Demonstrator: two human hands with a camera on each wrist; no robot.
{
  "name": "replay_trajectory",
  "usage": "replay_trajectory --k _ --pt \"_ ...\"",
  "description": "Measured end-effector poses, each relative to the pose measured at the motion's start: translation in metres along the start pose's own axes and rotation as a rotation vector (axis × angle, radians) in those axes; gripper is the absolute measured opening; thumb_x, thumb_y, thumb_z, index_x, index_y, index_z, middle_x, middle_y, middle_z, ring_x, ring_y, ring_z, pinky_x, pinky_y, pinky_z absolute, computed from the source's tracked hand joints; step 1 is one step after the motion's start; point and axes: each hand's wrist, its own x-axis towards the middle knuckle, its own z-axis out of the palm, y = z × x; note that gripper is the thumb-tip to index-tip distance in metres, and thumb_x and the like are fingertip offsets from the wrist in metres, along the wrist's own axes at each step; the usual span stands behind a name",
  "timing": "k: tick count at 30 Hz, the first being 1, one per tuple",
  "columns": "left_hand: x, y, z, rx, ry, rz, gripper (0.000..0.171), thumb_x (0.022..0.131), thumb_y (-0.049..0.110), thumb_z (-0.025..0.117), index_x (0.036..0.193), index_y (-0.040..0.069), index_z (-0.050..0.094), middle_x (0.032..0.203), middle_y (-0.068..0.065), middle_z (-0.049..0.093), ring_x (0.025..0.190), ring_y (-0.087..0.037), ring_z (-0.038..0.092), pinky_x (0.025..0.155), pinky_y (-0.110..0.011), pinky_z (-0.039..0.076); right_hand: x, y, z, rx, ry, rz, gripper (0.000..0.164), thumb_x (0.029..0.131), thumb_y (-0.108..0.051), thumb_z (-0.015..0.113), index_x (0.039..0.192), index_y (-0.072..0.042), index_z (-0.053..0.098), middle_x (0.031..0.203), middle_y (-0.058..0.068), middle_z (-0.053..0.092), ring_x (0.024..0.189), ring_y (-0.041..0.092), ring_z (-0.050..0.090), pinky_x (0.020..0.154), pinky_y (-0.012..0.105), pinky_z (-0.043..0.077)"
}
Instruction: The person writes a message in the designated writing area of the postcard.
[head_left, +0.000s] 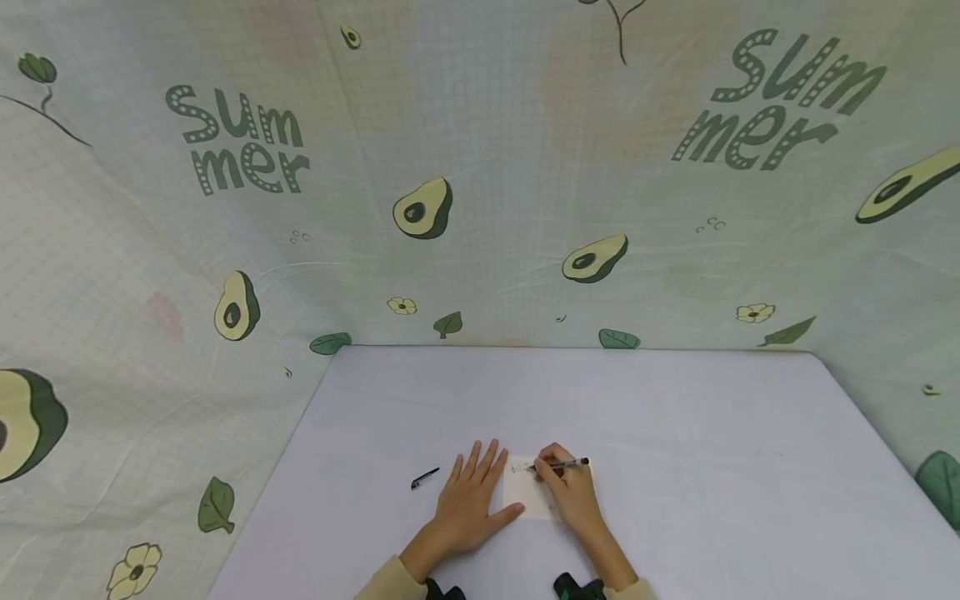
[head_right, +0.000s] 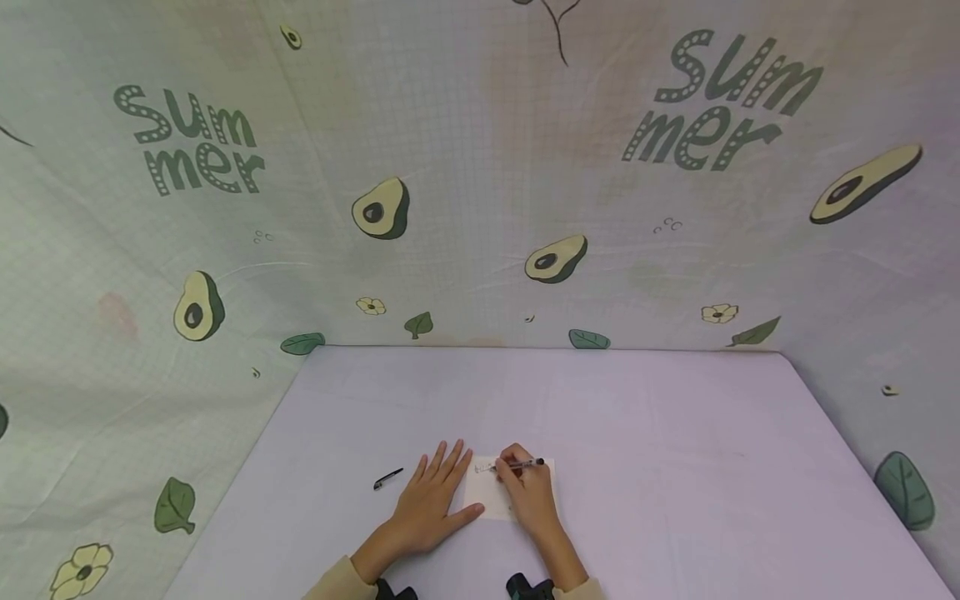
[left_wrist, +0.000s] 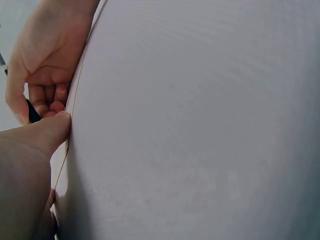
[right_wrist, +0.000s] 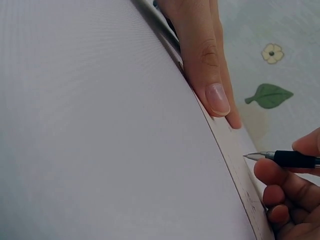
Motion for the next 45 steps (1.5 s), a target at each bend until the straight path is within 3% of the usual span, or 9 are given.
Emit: replay_trajectory --k 9,18,45 --pt "0.0008 -0.0001 -0.0004 0.001 0.007 0.008 0.085 0.098 0.066 0.041 0.159 0.009 0.024 0.165 -0.012 0.015 0.150 -0.037 0.010 0.116 -0.060 0.015 0.0021 0.0027 0.0000 -0.006 0.039 -0.037 0.010 0.093 -0.004 0.065 0.084 -0.007 0.067 0.068 -0.002 0.064 0.062 0.009 0.058 0.055 0.021 0.045" --pt "0.0010 0.0002 -0.0026 0.020 -0.028 -0.012 0.086 0.098 0.068 0.038 0.160 0.011 0.021 0.166 -0.010 0.012 0.151 -0.035 0.007 0.118 -0.058 0.012 0.0018 0.0021 0.0007 0.019 -0.007 0.001 0.008 0.094 -0.008 0.067 0.087 -0.011 0.069 0.072 -0.005 0.068 0.067 0.008 0.063 0.062 0.023 0.050" --pt "-0.0005 0.0010 -0.0025 -0.009 -0.022 -0.007 0.086 0.097 0.068 0.038 0.160 0.011 0.022 0.166 -0.010 0.012 0.151 -0.036 0.007 0.117 -0.059 0.013 0.0015 -0.0018 0.0001 0.018 0.017 0.015 0.007 0.094 -0.007 0.066 0.087 -0.007 0.068 0.071 -0.003 0.066 0.066 0.011 0.063 0.061 0.023 0.049"
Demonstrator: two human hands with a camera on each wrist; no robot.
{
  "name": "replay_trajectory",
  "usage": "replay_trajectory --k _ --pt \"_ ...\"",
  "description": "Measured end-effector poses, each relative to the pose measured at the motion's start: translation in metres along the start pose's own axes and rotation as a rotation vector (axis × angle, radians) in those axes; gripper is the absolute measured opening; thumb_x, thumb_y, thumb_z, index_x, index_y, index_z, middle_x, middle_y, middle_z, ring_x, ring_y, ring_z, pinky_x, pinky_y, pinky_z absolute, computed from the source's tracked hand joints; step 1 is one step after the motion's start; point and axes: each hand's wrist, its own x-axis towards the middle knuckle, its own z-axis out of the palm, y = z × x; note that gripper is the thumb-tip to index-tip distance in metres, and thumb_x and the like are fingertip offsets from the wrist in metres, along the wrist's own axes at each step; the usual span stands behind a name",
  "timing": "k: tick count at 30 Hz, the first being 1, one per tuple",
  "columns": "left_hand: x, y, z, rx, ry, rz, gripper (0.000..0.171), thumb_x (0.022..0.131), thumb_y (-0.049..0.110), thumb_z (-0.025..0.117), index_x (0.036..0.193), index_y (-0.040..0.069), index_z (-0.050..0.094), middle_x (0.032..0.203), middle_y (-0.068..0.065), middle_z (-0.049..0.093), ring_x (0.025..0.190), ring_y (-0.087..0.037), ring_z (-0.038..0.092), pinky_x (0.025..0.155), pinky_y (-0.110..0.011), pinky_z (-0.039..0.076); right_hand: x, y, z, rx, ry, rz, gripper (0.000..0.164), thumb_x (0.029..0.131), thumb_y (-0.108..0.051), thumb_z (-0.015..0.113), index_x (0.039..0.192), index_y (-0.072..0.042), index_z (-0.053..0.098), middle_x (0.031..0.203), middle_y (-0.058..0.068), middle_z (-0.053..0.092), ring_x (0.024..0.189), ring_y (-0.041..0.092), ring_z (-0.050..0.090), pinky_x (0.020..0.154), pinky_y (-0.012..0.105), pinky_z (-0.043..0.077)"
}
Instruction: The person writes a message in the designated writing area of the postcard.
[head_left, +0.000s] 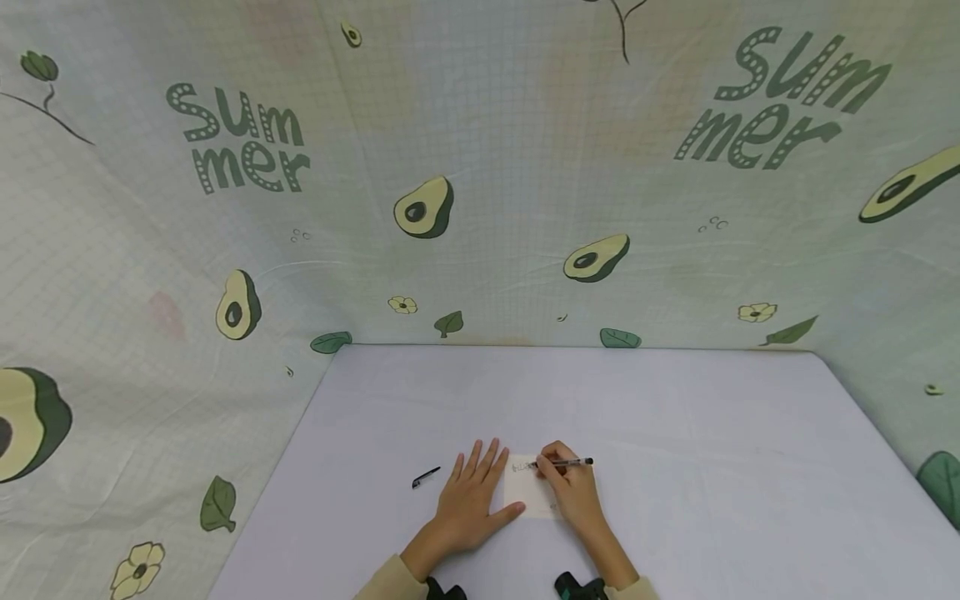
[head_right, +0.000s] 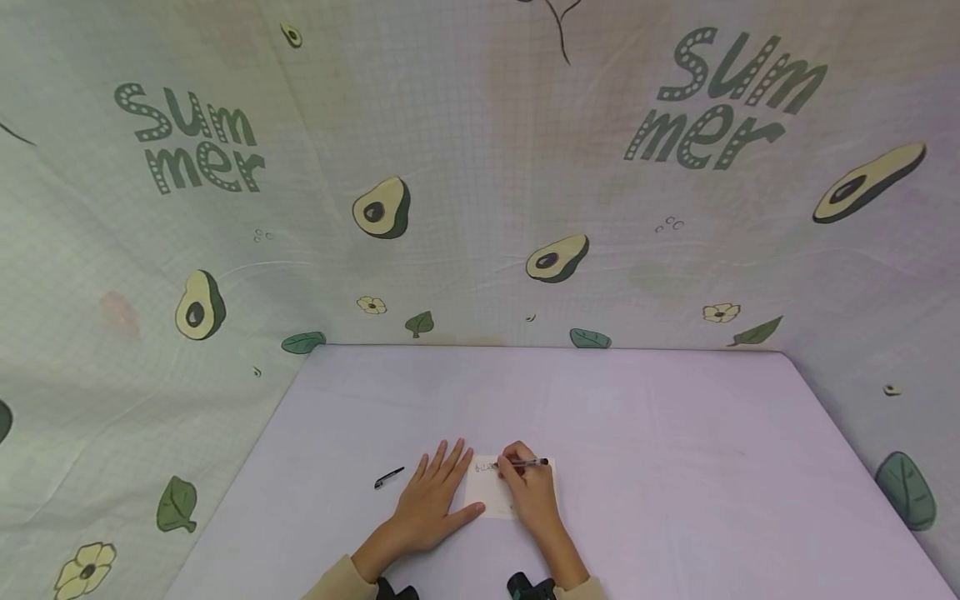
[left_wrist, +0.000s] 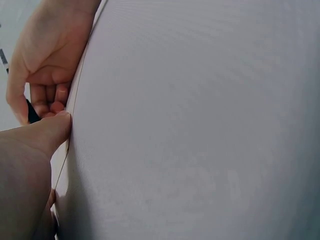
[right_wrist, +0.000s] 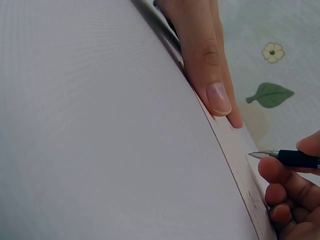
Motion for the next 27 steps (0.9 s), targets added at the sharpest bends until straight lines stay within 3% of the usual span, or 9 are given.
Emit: replay_trajectory --k 13,27 --pt "-0.0004 0.0007 0.0000 -0.002 0.001 -0.006 0.086 0.098 0.068 0.039 0.160 0.010 0.022 0.166 -0.011 0.012 0.151 -0.036 0.007 0.117 -0.059 0.012 -0.0008 0.0025 -0.0001 0.024 0.023 0.017 0.007 0.095 -0.007 0.066 0.089 -0.009 0.068 0.073 -0.001 0.068 0.068 0.015 0.064 0.064 0.023 0.048" --pt "0.0012 -0.0007 0.0004 0.015 -0.010 -0.014 0.087 0.097 0.069 0.037 0.160 0.012 0.021 0.166 -0.009 0.012 0.151 -0.034 0.006 0.118 -0.057 0.012 -0.0024 -0.0016 -0.0056 -0.023 0.007 0.068 0.006 0.095 -0.008 0.066 0.091 -0.006 0.069 0.077 0.001 0.069 0.072 0.013 0.066 0.066 0.024 0.051"
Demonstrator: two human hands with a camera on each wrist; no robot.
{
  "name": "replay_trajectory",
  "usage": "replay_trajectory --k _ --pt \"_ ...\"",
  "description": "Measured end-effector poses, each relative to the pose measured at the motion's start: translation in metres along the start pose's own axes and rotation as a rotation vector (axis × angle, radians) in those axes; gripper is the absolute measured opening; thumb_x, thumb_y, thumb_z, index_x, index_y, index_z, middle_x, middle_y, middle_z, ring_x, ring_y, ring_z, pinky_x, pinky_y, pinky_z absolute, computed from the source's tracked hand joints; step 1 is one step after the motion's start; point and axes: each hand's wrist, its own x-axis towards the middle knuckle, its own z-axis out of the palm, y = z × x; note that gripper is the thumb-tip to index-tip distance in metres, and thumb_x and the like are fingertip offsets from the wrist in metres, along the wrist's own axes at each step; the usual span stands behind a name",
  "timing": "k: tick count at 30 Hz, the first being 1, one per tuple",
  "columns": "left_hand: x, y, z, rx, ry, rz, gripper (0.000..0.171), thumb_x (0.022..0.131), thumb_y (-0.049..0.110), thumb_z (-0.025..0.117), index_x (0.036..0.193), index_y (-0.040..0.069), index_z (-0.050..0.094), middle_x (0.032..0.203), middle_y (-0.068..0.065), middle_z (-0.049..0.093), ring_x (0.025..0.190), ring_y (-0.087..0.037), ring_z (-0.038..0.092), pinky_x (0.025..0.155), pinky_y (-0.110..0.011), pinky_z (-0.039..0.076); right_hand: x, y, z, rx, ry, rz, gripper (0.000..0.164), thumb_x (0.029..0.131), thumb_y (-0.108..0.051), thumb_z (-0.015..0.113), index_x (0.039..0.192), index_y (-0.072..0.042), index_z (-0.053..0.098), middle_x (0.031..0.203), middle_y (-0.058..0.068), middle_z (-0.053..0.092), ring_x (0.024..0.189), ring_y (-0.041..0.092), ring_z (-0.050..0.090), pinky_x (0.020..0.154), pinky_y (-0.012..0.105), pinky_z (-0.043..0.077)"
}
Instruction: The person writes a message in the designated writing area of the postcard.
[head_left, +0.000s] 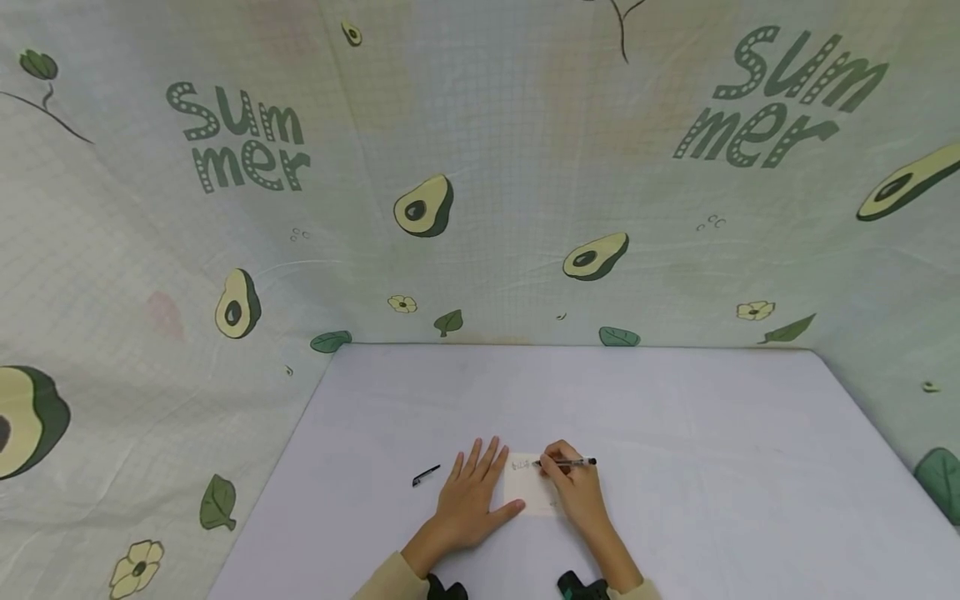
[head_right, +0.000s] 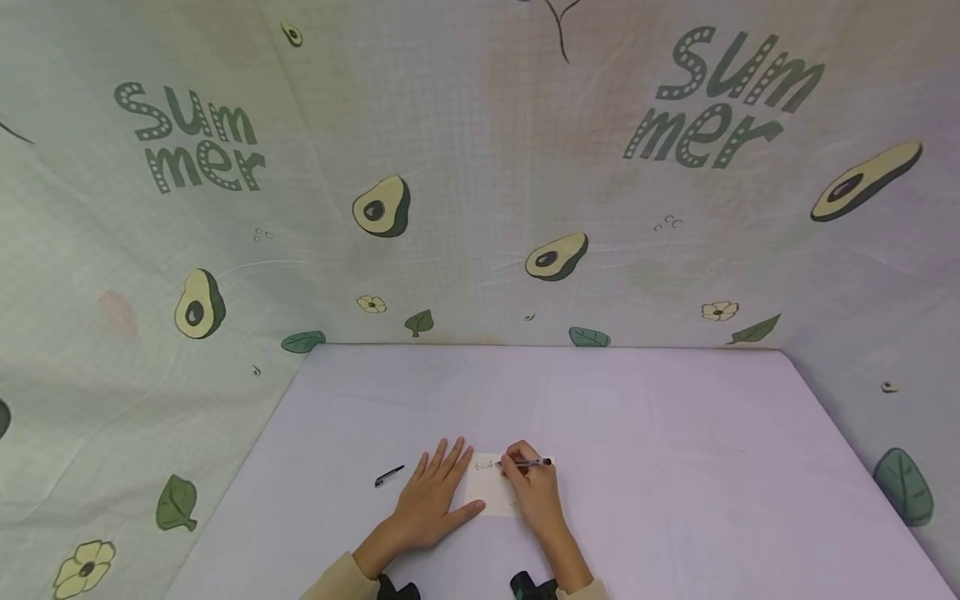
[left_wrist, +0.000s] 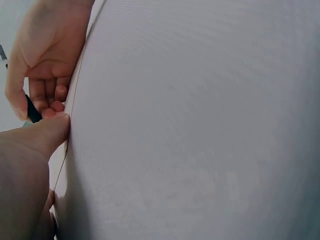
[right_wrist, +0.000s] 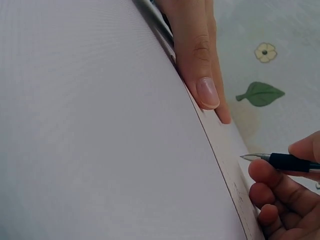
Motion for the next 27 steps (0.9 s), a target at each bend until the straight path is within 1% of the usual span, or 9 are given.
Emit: replay_trajectory --k 4,10,17,21,27 --pt "0.0005 0.0003 0.0001 0.003 0.001 0.001 0.087 0.097 0.069 0.037 0.160 0.012 0.020 0.166 -0.008 0.011 0.151 -0.034 0.005 0.118 -0.057 0.011 0.0001 -0.0002 -0.0013 0.003 -0.007 0.002 0.006 0.096 -0.009 0.065 0.091 -0.006 0.069 0.078 0.001 0.070 0.072 0.012 0.066 0.067 0.024 0.051" --pt "0.0007 0.0008 -0.0005 0.001 0.008 0.003 0.087 0.097 0.069 0.037 0.160 0.011 0.021 0.166 -0.009 0.012 0.151 -0.035 0.006 0.118 -0.057 0.011 0.0003 0.0004 -0.0013 -0.026 -0.011 -0.031 0.007 0.096 -0.009 0.065 0.090 -0.006 0.069 0.077 -0.001 0.069 0.071 0.010 0.065 0.065 0.024 0.051" --pt "-0.0005 0.0015 -0.0021 -0.024 0.019 0.016 0.086 0.098 0.066 0.041 0.159 0.009 0.023 0.165 -0.012 0.014 0.151 -0.037 0.008 0.117 -0.060 0.012 -0.0004 0.0010 -0.0006 -0.024 0.000 -0.054 0.007 0.095 -0.007 0.065 0.089 -0.006 0.068 0.076 -0.001 0.069 0.070 0.011 0.065 0.063 0.024 0.050" --pt "-0.0012 0.0023 -0.0034 -0.027 0.011 0.013 0.086 0.098 0.066 0.042 0.159 0.009 0.023 0.165 -0.011 0.014 0.151 -0.037 0.008 0.117 -0.060 0.013 -0.0009 0.0008 -0.0003 -0.024 -0.002 -0.045 0.007 0.096 -0.009 0.065 0.090 -0.007 0.068 0.078 0.000 0.070 0.072 0.010 0.066 0.065 0.024 0.051" --pt "0.0000 0.0018 -0.0026 0.002 -0.004 -0.004 0.087 0.097 0.069 0.038 0.160 0.011 0.022 0.166 -0.009 0.014 0.151 -0.034 0.008 0.118 -0.057 0.013 -0.0003 0.0005 -0.0006 -0.017 -0.006 -0.030 0.007 0.096 -0.010 0.065 0.090 -0.008 0.069 0.077 -0.001 0.069 0.072 0.010 0.065 0.065 0.024 0.051"
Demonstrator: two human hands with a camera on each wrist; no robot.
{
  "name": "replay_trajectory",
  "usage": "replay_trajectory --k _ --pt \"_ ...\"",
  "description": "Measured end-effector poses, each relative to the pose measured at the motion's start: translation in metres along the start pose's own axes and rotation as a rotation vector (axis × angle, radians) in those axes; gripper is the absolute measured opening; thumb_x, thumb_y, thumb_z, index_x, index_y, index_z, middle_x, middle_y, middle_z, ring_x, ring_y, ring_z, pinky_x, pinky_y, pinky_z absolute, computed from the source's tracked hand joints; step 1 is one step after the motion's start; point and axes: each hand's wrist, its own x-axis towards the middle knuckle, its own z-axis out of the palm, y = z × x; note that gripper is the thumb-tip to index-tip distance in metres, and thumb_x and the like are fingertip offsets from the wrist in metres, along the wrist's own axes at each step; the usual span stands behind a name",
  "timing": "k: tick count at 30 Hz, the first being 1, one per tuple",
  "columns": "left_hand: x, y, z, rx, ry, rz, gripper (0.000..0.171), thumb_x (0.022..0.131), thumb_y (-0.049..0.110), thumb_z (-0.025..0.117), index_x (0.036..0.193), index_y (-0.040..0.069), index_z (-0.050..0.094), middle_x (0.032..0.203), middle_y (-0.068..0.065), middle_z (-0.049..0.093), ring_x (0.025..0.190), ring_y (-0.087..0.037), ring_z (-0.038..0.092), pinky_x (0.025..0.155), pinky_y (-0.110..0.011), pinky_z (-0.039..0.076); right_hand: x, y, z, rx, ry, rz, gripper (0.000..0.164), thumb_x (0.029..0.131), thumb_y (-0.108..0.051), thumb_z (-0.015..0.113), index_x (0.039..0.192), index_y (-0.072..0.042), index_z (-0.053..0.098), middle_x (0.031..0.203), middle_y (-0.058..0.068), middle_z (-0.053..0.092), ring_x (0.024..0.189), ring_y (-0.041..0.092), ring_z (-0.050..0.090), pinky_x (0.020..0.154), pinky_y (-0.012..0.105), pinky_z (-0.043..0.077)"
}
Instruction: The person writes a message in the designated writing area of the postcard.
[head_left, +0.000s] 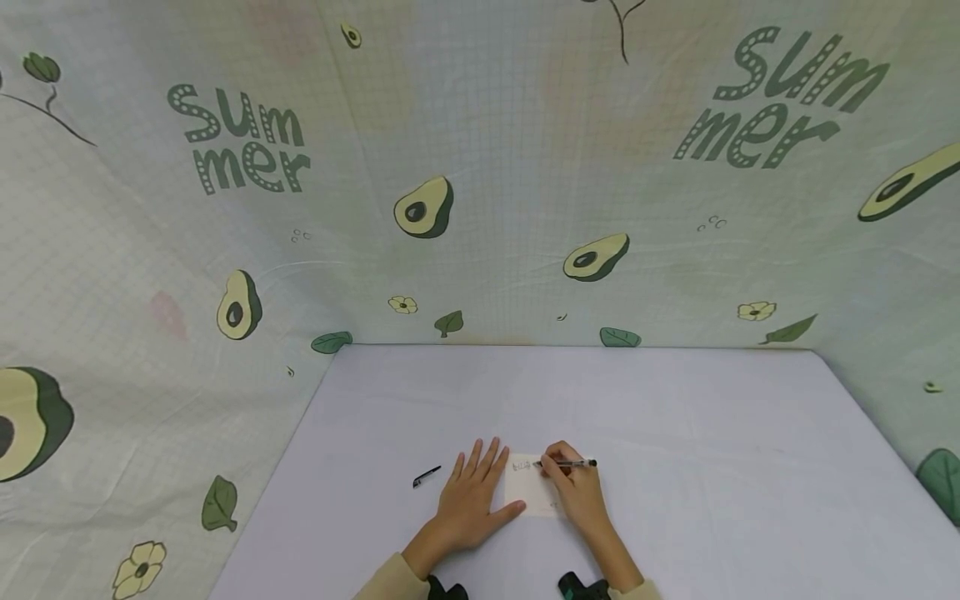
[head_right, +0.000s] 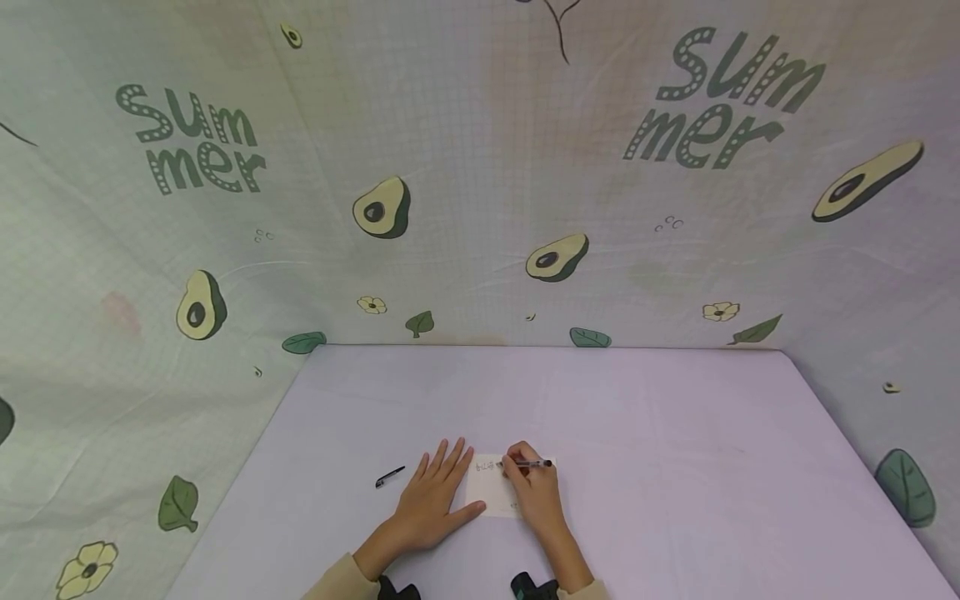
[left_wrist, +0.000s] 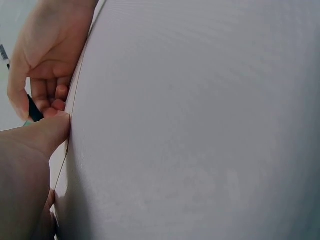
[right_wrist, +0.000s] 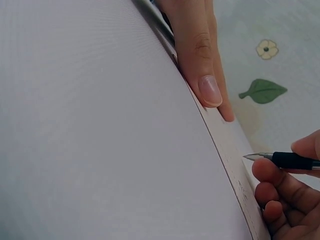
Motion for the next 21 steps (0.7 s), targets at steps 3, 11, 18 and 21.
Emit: replay_trajectory --k 3,11,18,21 --pt "0.0006 -0.0001 0.0012 0.005 0.004 0.000 0.087 0.097 0.070 0.038 0.160 0.011 0.023 0.166 -0.009 0.014 0.151 -0.035 0.008 0.117 -0.058 0.014 0.0000 0.0007 -0.0001 0.004 -0.001 -0.002 0.007 0.096 -0.009 0.065 0.090 -0.007 0.069 0.075 -0.002 0.068 0.070 0.010 0.064 0.064 0.024 0.051" --pt "0.0001 -0.0017 0.0060 0.001 0.040 0.010 0.087 0.097 0.070 0.037 0.160 0.012 0.022 0.166 -0.009 0.013 0.151 -0.034 0.007 0.117 -0.059 0.013 0.0000 0.0013 0.0001 0.001 -0.005 -0.018 0.007 0.096 -0.009 0.065 0.089 -0.007 0.068 0.073 -0.003 0.067 0.068 0.009 0.062 0.063 0.024 0.050" --pt "0.0003 0.0002 0.0017 -0.012 0.019 0.011 0.086 0.097 0.068 0.040 0.159 0.009 0.024 0.165 -0.011 0.015 0.151 -0.036 0.009 0.117 -0.059 0.014 0.0001 0.0020 0.0000 -0.004 0.000 -0.009 0.007 0.096 -0.010 0.065 0.090 -0.008 0.068 0.075 -0.002 0.068 0.070 0.009 0.064 0.064 0.024 0.050" --pt "-0.0004 0.0009 0.0001 -0.015 0.020 0.012 0.086 0.097 0.067 0.041 0.159 0.009 0.024 0.165 -0.011 0.015 0.151 -0.037 0.009 0.117 -0.059 0.014 -0.0004 0.0017 0.0002 -0.012 -0.002 0.000 0.007 0.097 -0.013 0.065 0.092 -0.009 0.069 0.078 -0.002 0.070 0.073 0.010 0.065 0.066 0.025 0.051"
